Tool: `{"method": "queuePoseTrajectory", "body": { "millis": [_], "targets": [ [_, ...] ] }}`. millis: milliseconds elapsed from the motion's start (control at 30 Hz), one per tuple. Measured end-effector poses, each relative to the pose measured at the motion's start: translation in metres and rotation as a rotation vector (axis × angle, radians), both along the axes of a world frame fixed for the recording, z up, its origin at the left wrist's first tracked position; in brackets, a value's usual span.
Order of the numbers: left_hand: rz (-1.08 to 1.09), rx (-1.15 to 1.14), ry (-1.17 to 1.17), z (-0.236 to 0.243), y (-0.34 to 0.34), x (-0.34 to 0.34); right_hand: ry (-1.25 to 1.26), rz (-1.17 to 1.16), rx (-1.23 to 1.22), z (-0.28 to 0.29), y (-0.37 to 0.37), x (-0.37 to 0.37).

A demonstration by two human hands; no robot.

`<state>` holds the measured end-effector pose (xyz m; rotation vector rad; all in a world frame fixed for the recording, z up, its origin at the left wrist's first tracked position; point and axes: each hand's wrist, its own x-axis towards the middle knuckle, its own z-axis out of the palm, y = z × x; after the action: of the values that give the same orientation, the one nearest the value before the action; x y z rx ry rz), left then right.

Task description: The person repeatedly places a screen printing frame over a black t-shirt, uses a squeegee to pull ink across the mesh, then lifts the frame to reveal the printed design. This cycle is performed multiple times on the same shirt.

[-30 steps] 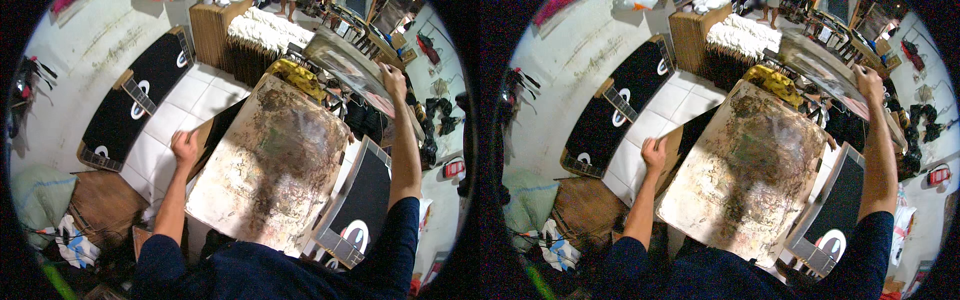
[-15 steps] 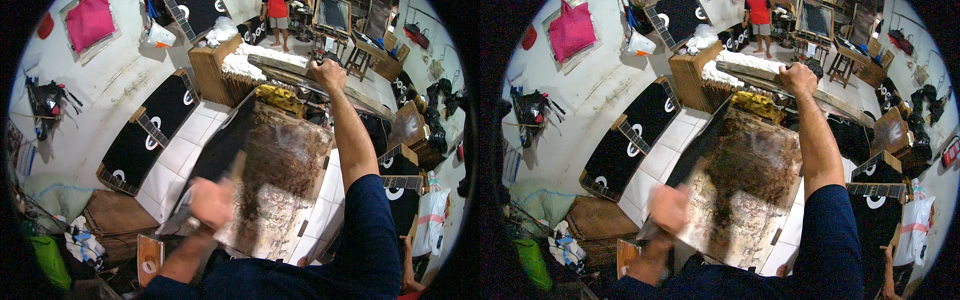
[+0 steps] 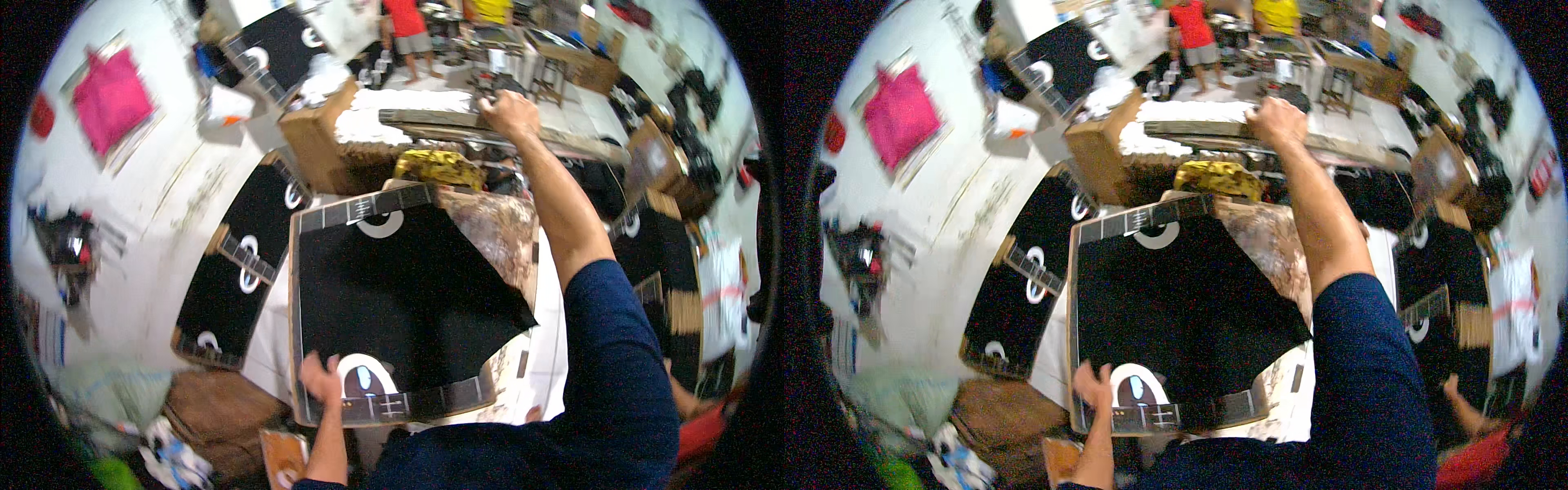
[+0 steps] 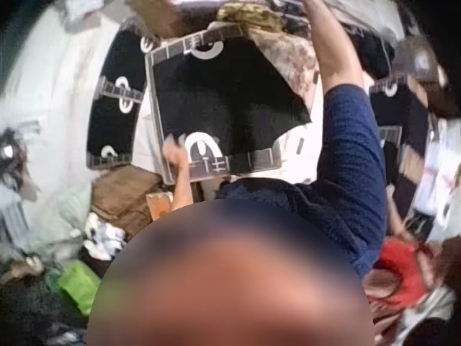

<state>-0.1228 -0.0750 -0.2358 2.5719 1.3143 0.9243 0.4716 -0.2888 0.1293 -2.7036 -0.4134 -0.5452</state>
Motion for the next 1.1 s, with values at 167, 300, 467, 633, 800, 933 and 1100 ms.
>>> {"method": "queuePoseTrajectory", "body": {
  "millis": [167,300,467,633,800,933,1100],
  "targets": [
    [0.346,-0.509,0.107,-0.066,0.108,-0.09,-0.002,-0.03,0.001,-0.003,-0.001,-0.002],
    [0.346,-0.664,-0.002,-0.046,0.133,-0.106,-0.014,-0.052,-0.008,-0.005,-0.002,-0.006],
    [0.147,-0.882,-0.366,-0.011,0.145,-0.081,-0.081,-0.124,-0.079,-0.017,-0.001,0.001],
    [-0.005,-1.043,-0.285,-0.031,0.131,-0.013,-0.169,-0.146,-0.125,-0.029,0.0,0.008],
    [-0.023,-0.896,-0.03,-0.062,0.096,0.003,-0.136,-0.107,-0.055,-0.024,-0.001,-0.01],
    [-0.045,-0.814,-0.027,-0.058,0.102,-0.026,-0.099,-0.07,0.098,-0.02,-0.002,-0.024],
    [-0.353,-0.975,0.016,-0.026,0.119,-0.044,-0.144,-0.095,0.068,-0.02,0.001,-0.019]
  ]
}}
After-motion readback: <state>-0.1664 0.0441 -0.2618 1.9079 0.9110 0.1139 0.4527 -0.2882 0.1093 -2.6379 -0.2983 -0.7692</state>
